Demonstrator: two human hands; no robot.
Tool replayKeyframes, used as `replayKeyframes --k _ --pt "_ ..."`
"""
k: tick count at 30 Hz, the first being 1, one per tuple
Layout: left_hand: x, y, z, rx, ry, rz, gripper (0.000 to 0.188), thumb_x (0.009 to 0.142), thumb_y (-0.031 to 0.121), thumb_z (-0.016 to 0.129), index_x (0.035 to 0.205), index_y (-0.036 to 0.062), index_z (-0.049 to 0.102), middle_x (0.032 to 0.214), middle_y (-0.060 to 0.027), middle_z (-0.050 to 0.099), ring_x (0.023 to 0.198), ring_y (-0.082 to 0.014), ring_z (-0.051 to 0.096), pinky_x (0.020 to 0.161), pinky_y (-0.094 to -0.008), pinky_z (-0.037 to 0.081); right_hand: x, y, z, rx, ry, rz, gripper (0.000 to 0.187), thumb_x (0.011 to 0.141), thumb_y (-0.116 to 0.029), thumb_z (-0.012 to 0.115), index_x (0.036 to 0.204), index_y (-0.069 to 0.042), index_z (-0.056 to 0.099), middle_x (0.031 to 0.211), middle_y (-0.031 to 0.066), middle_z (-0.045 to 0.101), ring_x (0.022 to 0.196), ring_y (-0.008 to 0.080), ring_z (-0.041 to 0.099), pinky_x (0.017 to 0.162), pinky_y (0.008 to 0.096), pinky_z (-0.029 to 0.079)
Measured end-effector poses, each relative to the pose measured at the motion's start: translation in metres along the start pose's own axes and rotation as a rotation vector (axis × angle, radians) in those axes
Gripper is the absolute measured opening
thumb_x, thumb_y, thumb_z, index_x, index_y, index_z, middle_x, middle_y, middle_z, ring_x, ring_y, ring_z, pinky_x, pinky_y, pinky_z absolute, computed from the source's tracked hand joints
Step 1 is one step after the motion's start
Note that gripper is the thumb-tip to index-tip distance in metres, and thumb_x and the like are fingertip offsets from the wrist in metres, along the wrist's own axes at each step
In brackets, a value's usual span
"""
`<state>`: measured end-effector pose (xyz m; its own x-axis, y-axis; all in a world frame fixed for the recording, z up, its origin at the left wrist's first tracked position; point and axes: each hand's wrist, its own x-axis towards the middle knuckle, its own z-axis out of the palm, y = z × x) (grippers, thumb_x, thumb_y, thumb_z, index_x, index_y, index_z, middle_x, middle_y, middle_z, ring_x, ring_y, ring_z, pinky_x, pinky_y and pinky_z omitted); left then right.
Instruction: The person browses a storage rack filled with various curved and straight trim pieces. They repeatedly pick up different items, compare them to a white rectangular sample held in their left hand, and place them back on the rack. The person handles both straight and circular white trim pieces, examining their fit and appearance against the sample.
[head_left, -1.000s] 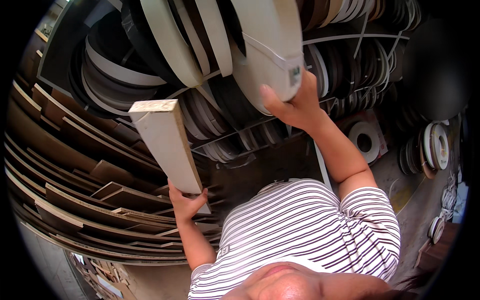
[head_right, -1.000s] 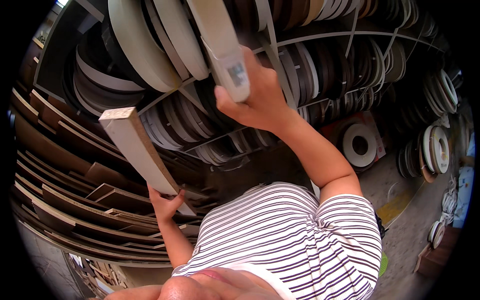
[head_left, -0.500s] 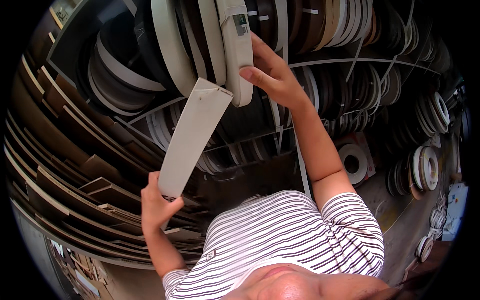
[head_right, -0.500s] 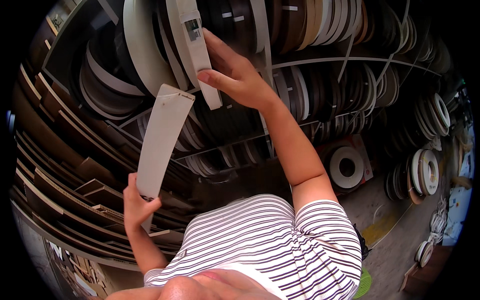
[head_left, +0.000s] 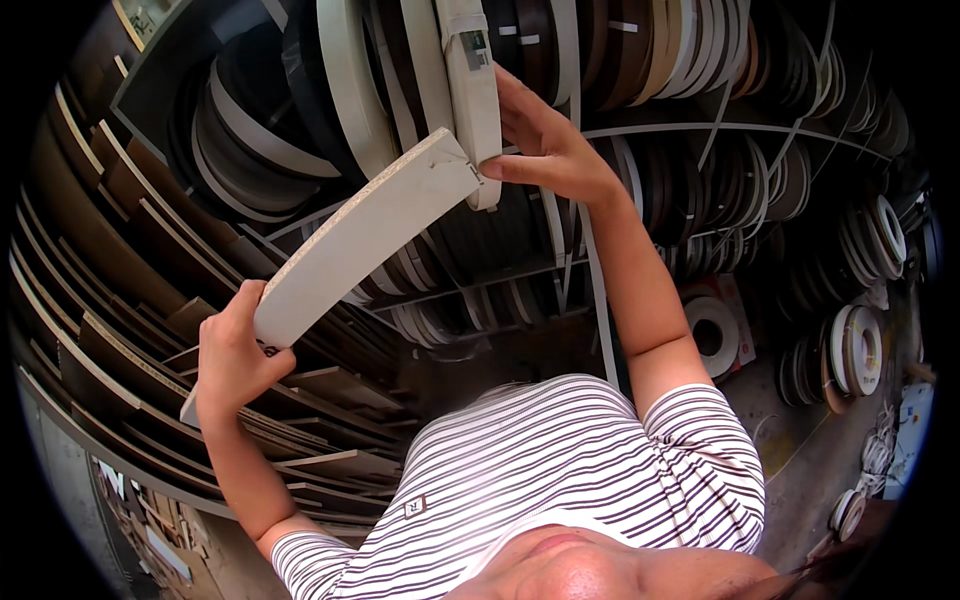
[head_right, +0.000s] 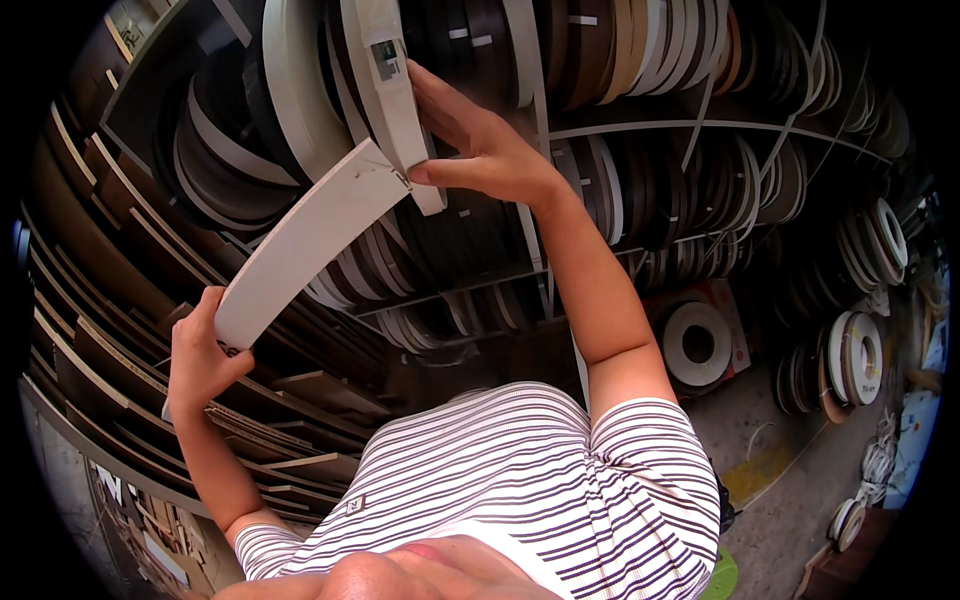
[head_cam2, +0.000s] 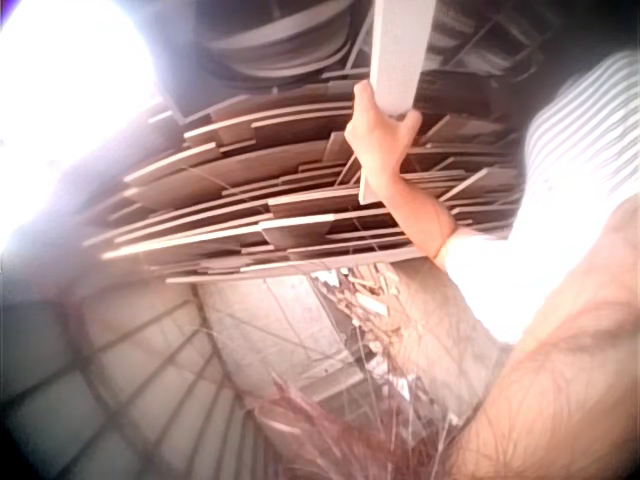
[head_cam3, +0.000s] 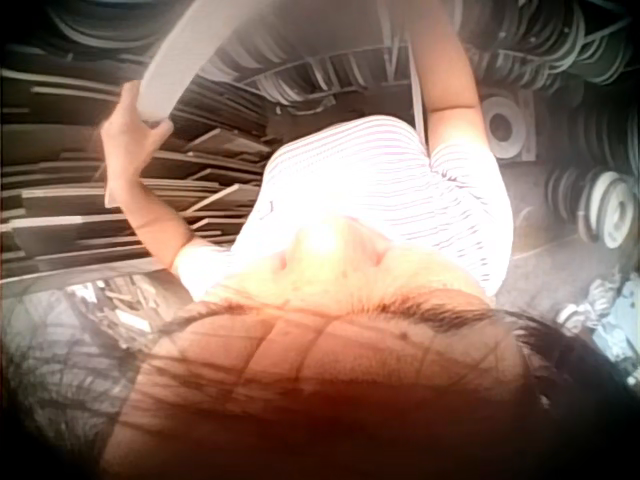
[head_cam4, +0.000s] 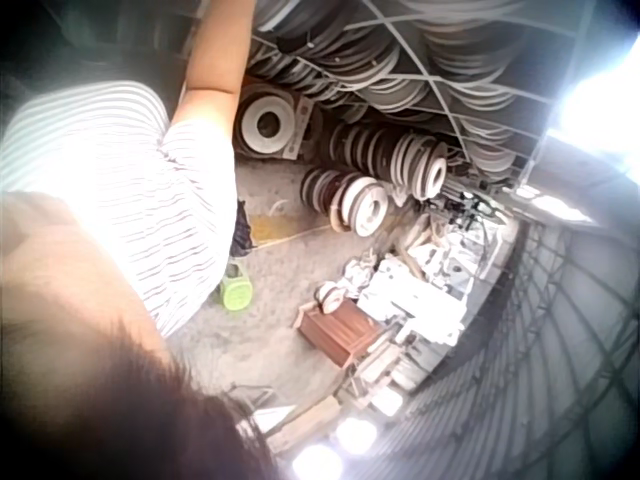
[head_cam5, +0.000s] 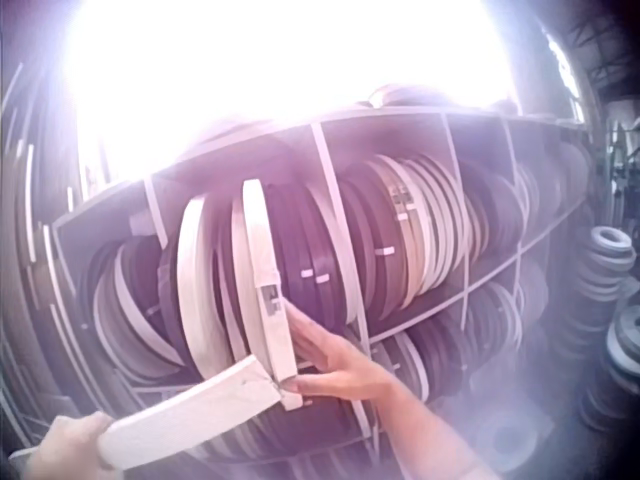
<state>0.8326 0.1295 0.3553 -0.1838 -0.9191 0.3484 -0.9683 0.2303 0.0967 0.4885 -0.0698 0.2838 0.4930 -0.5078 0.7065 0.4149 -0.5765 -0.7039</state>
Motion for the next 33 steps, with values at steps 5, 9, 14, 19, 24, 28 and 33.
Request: replayKeyframes --k 5,9,14,19,24,28,33 --pt "0.016 -0.009 -0.016 0.000 -0.069 0.061 0.049 0.056 0.008 0.069 0.103 0.0038 0.059 0.082 -0.0204 0.065 0.078 -0.0409 0.067 0.072 -0.0392 0.055 -0.002 0.006 0.004 -0.030 0.062 -0.064 0.092 0.086 -0.008 0.076 0.161 -0.003 0.022 0.157 0.0131 0.041 0.146 0.0261 0.038 0.119 0.0397 0.030" --pt "0.027 -0.017 -0.023 -0.015 -0.113 0.073 0.052 0.055 0.008 0.069 0.106 0.0028 0.058 0.083 -0.0219 0.063 0.079 -0.0421 0.066 0.074 -0.0390 0.054 -0.005 0.014 0.008 0.013 0.110 -0.076 0.087 0.087 -0.007 0.075 0.160 -0.002 0.026 0.155 0.0126 0.043 0.142 0.0244 0.043 0.118 0.0386 0.031" --pt "0.025 -0.027 -0.017 -0.087 -0.129 0.026 0.053 0.055 0.010 0.069 0.106 0.0026 0.058 0.084 -0.0219 0.064 0.079 -0.0419 0.066 0.075 -0.0380 0.054 -0.013 0.014 0.017 0.058 0.194 -0.048 0.077 0.090 -0.006 0.072 0.156 0.001 0.033 0.154 0.0136 0.045 0.141 0.0238 0.044 0.118 0.0376 0.032" --pt "-0.016 -0.055 0.008 -0.213 0.068 -0.090 0.057 0.056 0.011 0.071 0.110 0.0027 0.056 0.082 -0.0156 0.062 0.077 -0.0324 0.066 0.077 -0.0327 0.052 -0.021 0.018 0.038 -0.293 0.346 -0.108 0.060 0.100 -0.014 0.062 0.153 0.001 0.038 0.143 0.0196 0.057 0.129 0.0304 0.058 0.107 0.0365 0.044" --pt "-0.047 -0.080 0.058 -0.504 0.242 -0.259 0.075 0.060 0.013 0.078 0.128 0.0024 0.049 0.100 -0.0096 0.061 0.091 -0.0190 0.059 0.084 -0.0322 0.049 0.011 0.027 0.041 -0.761 0.567 -0.271 0.046 0.104 -0.019 0.056 0.144 0.003 0.049 0.131 0.0251 0.062 0.113 0.0410 0.064 0.097 0.0418 0.050" --pt "-0.053 -0.080 0.092 -0.756 0.291 -0.337 0.081 0.062 0.016 0.083 0.134 0.0027 0.046 0.109 -0.0077 0.059 0.099 -0.0177 0.055 0.088 -0.0329 0.047 0.083 0.030 -0.004 -1.122 0.701 -0.385 0.035 0.100 -0.020 0.058 0.125 0.003 0.062 0.119 0.0238 0.065 0.116 0.0333 0.061 0.095 0.0399 0.048" --pt "-0.044 -0.054 0.117 -0.841 0.251 -0.335 0.072 0.062 0.015 0.083 0.124 0.0026 0.049 0.100 -0.0055 0.060 0.090 -0.0158 0.056 0.081 -0.0304 0.048 0.184 0.016 -0.041 -1.622 0.956 -0.414 0.054 0.091 -0.032 0.064 0.128 0.005 0.053 0.094 0.0195 0.073 0.093 0.0391 0.072 0.084 0.0504 0.056"
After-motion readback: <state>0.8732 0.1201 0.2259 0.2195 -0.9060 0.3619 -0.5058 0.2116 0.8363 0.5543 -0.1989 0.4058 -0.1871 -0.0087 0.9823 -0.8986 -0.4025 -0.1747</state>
